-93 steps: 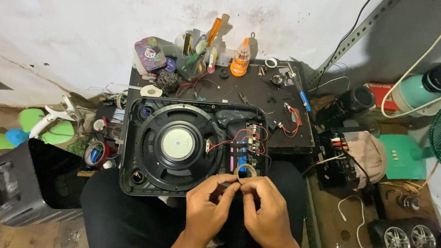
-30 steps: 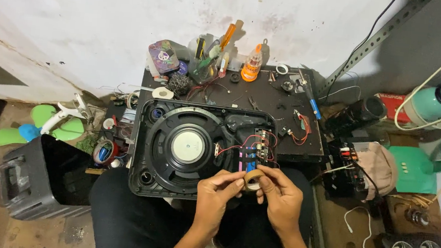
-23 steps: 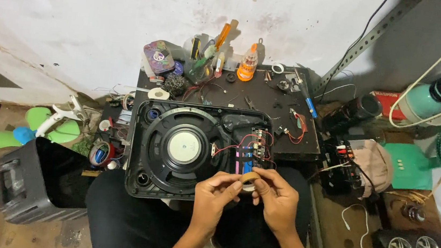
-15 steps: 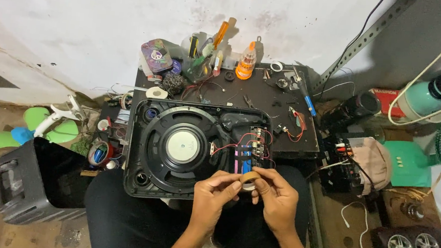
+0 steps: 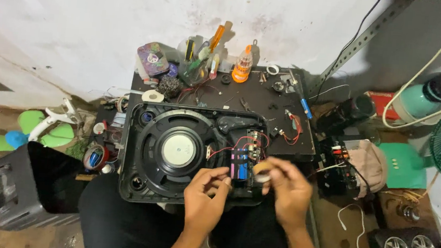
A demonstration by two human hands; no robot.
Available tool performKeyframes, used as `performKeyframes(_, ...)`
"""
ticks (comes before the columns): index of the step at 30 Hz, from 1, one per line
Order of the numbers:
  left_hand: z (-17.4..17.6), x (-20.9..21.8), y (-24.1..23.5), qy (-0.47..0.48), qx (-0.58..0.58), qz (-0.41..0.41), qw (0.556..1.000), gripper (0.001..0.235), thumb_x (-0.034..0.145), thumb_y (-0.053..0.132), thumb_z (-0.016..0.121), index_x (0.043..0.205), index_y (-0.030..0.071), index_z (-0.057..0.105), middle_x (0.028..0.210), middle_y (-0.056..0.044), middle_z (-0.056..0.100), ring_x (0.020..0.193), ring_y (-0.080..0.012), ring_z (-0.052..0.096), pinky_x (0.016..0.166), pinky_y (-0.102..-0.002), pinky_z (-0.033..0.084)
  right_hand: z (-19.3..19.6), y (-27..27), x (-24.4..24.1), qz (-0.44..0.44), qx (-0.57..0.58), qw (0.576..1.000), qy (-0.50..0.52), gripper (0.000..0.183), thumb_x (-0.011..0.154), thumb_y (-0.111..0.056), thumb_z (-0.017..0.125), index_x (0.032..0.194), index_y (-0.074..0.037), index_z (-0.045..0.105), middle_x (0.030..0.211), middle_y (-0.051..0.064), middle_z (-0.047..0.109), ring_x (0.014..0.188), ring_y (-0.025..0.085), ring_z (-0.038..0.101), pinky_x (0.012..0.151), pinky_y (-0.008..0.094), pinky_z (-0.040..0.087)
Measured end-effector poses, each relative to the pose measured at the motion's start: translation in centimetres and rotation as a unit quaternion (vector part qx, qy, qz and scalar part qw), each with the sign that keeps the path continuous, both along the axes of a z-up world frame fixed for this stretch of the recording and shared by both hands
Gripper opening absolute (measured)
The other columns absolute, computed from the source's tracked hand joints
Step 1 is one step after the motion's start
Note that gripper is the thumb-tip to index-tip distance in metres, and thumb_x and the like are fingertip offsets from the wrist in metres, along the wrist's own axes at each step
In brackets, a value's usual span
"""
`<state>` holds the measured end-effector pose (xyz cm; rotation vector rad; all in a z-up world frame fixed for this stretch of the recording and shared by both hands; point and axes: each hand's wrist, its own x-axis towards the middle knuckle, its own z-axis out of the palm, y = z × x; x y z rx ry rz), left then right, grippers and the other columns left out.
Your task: The person works on a portable speaker assembly, handling two cylindrical batteries and a small circuit board. They apply electrical tape to secure the batteries and wires, then use pliers to adjust connections on the board. The person continues to wrap tape around the battery pack and reposition components within the speaker housing.
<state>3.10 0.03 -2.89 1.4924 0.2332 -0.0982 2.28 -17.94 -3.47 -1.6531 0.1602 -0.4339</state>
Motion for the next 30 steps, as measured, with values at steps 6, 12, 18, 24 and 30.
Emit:
performKeyframes(6, 1.0, 1.5, -0.5, 0.097, 0.118, -0.073, 0.986, 0.046, 0.089, 0.025, 0.074, 0.133, 0.015, 0.069, 0.106, 0.003, 0.066, 0.081, -0.0047, 0.063, 0.066, -0.02, 0.055, 2.9, -4.6, 11.1, -0.113, -0.054, 0.992, 0.032, 0.024, 0.097, -0.015, 0.065, 0.115, -0.002, 0.074, 0.082, 0.006, 0.064, 0.055, 0.012, 0.063, 0.057, 0.025, 0.051)
performKeyframes(12, 0.0, 2.6, -1.3, 0.096, 0.123, -0.088, 0.984, 0.042, 0.085, 0.026, 0.079, 0.124, 0.011, 0.075, 0.1, 0.002, 0.072, 0.081, -0.0066, 0.068, 0.069, -0.02, 0.06, -3.0, -8.6, 23.2, -0.049, -0.267, 0.953, 0.136, 0.036, 0.094, -0.025, 0.073, 0.12, -0.001, 0.074, 0.104, 0.012, 0.075, 0.095, 0.025, 0.071, 0.082, 0.041, 0.056)
performKeyframes(18, -0.3, 3.1, -1.3, 0.128, 0.149, -0.098, 0.976, 0.04, 0.085, 0.028, 0.081, 0.12, 0.01, 0.077, 0.092, 0.001, 0.072, 0.079, -0.0071, 0.064, 0.07, -0.023, 0.056, -5.1, -8.3, 26.8, 0.04, -0.302, 0.914, 0.269, 0.046, 0.089, -0.023, 0.079, 0.125, 0.004, 0.068, 0.149, 0.022, 0.052, 0.138, 0.039, 0.051, 0.109, 0.05, 0.052)
performKeyframes(24, -1.9, 2.7, -1.3, 0.081, 0.113, -0.085, 0.987, 0.037, 0.085, 0.024, 0.081, 0.119, 0.009, 0.077, 0.088, 0.001, 0.071, 0.073, -0.0061, 0.063, 0.064, -0.021, 0.055, -2.9, -7.9, 22.8, 0.05, -0.302, 0.937, 0.168, 0.022, 0.096, -0.019, 0.066, 0.112, -0.009, 0.077, 0.115, 0.006, 0.077, 0.103, 0.023, 0.07, 0.09, 0.037, 0.053)
performKeyframes(30, -0.7, -1.5, 2.0, -0.12, 0.188, -0.076, 0.972, 0.042, 0.082, 0.026, 0.081, 0.123, 0.017, 0.077, 0.085, 0.006, 0.075, 0.053, -0.0035, 0.059, 0.047, -0.021, 0.049, -1.7, -6.8, 12.1, 0.012, -0.298, 0.94, 0.165, 0.029, 0.094, -0.031, 0.064, 0.113, -0.014, 0.076, 0.113, 0.003, 0.077, 0.107, 0.019, 0.07, 0.097, 0.033, 0.049)
